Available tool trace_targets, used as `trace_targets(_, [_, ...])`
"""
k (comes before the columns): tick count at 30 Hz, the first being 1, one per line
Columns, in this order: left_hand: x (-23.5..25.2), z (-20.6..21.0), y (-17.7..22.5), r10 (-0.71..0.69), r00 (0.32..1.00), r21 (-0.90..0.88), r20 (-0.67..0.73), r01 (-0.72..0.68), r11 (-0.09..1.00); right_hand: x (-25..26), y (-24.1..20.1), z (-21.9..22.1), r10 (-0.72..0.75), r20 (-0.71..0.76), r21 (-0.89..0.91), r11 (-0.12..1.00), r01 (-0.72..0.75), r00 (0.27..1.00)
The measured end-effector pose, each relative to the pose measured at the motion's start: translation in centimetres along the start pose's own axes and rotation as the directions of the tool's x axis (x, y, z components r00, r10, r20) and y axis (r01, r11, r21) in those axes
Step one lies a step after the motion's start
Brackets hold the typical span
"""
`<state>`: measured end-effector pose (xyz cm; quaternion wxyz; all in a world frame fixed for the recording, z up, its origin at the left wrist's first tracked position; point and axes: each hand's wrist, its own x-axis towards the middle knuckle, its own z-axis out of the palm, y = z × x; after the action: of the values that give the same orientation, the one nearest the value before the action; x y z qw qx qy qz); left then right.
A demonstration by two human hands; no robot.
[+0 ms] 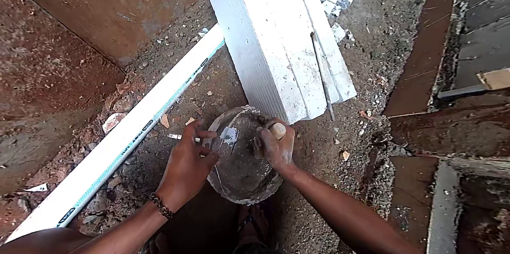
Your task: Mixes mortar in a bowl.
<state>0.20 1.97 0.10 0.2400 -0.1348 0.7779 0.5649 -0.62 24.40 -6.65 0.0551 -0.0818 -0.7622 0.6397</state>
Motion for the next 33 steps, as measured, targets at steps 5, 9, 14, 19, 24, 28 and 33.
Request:
trace_targets(5, [0.2, 0.0, -0.1, 0.002, 1.0, 0.022, -0.007, -0.002, 1.0, 1.1, -3.7, -0.9, -0.443, -0.019, 0.022, 0.896, 0.443, 0.896])
trace_targets(9, [0.1, 0.1, 0.2, -0.018, 1.0, 0.024, 0.001, 0.018, 1.0, 2.7, -3.2, -0.6, -0.635, -0.053, 0.169, 0.755, 0.633, 0.771])
trace_targets(14, [0.0, 0.0, 0.1, -0.003, 1.0, 0.013, -0.003, 0.003, 1.0, 2.3, 0.4, 1.3, -0.506, -0.044, 0.004, 0.862, 0.506, 0.862])
trace_targets(19, [-0.2, -0.1, 0.1, 0.003, 1.0, 0.054, 0.003, -0.003, 0.999, 2.6, 1.9, 1.6, -0.178, -0.15, -0.111, 0.98, 0.163, 0.972])
trace_targets(24, [-0.4, -0.2, 0.2, 0.005, 1.0, 0.052, 0.01, -0.006, 0.999, 1.7, 1.7, 0.5, -0.036, -0.225, -0.184, 0.983, -0.006, 0.974])
trace_targets(28, [-0.6, -0.2, 0.2, 0.012, 1.0, 0.06, 0.017, -0.013, 0.998, 1.0, 1.4, -0.2, 0.181, -0.3, -0.017, 0.981, -0.195, 0.937])
trace_targets(33, [-0.5, -0.1, 0.4, 0.011, 1.0, 0.059, 0.025, -0.012, 0.998, 1.1, -1.0, -0.7, 0.433, -0.357, 0.277, 0.896, -0.349, 0.828])
